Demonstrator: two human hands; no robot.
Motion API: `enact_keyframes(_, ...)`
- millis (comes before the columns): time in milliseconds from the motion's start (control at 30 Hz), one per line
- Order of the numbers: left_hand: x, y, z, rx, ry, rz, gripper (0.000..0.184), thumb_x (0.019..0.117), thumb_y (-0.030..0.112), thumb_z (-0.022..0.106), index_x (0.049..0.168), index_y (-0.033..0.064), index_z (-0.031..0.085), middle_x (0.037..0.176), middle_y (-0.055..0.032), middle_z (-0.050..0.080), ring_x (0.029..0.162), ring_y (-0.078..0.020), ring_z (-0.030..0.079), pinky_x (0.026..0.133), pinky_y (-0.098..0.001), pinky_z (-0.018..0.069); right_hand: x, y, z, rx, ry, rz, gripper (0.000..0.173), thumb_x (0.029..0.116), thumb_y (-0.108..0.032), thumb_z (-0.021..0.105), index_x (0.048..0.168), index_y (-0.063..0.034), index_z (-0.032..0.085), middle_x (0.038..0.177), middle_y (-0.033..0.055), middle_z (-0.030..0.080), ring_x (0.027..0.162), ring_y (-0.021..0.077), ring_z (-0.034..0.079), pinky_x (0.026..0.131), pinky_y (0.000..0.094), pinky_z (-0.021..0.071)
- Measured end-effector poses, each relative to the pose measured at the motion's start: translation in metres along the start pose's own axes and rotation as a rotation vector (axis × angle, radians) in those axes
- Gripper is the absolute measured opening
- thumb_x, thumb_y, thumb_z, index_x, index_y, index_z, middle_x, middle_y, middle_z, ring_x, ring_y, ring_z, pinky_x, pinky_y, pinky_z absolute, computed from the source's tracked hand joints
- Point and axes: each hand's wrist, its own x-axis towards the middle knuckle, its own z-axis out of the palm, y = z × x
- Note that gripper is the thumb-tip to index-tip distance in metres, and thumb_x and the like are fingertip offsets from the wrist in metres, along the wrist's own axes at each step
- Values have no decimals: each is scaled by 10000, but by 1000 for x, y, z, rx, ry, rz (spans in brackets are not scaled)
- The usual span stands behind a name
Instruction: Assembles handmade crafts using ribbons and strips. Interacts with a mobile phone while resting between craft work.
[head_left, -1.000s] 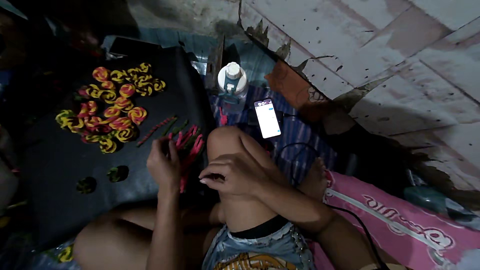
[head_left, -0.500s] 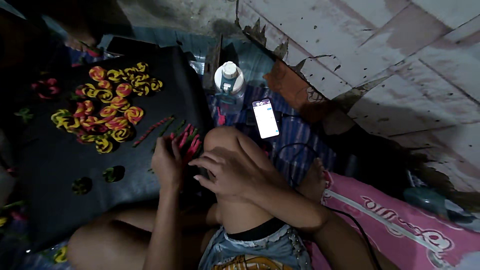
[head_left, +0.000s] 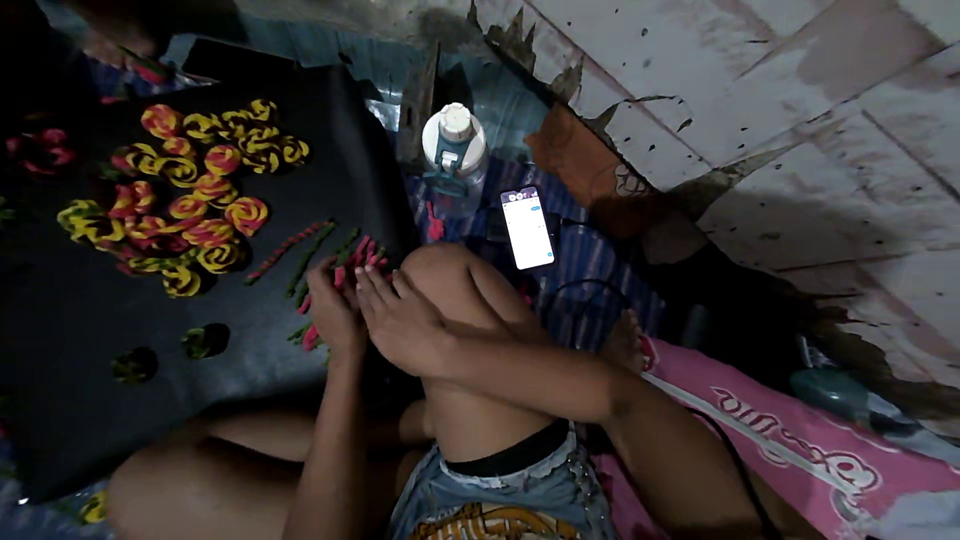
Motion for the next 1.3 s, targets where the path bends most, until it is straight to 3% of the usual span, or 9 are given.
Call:
enact_keyframes(233,-1,-8,1,-29,54,107,313,1084,122,415,1181,-130,573,1153,-314,602,1066,-443,624,940,-558,500,9,-1,-1,-38,-86,15,558,1090,-49,368,1603,70,182,1704,236,73,1590,354,53,1258,535,114)
enact_keyframes(533,-1,21,-39,91,14,179,340,1083,110,385,1188,-148,578,1121,-343,628,1069,-510,618,948,-638,469,11,-1,-5,-127,-175,-13,407,1055,-35,448,1448,40,521,1673,223,235,1576,373,132,1252,532,146)
enact_keyframes(633,-3,26,-53,-53,163,252,402,1112,191,325,1193,-149,524,911,-254,610,763,-318,620,697,-465,536,10,0,-3,-159,-175,-10,509,1083,-44,366,1578,54,301,1702,227,106,1590,355,52,1256,525,112)
enact_keyframes(700,-1,26,-60,-199,296,347,430,1132,301,310,1156,-79,510,842,-125,563,637,-138,549,571,-314,502,10,0,-1,-161,-153,-2,517,1077,-41,376,1580,51,296,1698,222,143,1590,340,76,1256,527,105)
enact_keyframes(833,4,36,-67,-429,343,363,263,1130,324,311,1112,122,478,867,85,526,666,33,500,588,-173,455,10,-1,2,-251,-145,8,527,1094,-47,320,1602,49,220,1709,208,91,1595,304,78,1264,502,118)
enact_keyframes(967,4,18,-48,-342,235,231,335,1124,295,331,1130,-4,482,847,9,483,665,-13,482,609,-209,449,12,-1,1,-242,-151,11,506,1089,-48,349,1584,39,292,1709,199,107,1592,326,75,1264,512,126)
enact_keyframes(1133,2,19,-42,-201,227,147,357,1110,213,401,1244,-100,507,968,-164,585,747,-119,548,692,-277,493,10,4,-6,93,-14,-29,441,1049,-108,517,1467,29,500,1642,218,319,1562,361,201,1236,584,157)
enact_keyframes(1200,5,18,-41,-265,230,130,341,1113,205,372,1266,-76,488,970,-108,557,737,-71,525,677,-233,474,10,7,-5,213,94,-49,400,1017,-168,588,1387,-15,591,1538,179,486,1515,342,315,1219,602,189)
enact_keyframes(1300,8,15,-38,-404,208,140,337,1120,225,321,1255,-37,485,933,-4,507,713,6,500,657,-170,456,8,10,-10,329,140,-51,425,996,-265,649,1355,-39,621,1479,157,539,1481,327,370,1207,602,230)
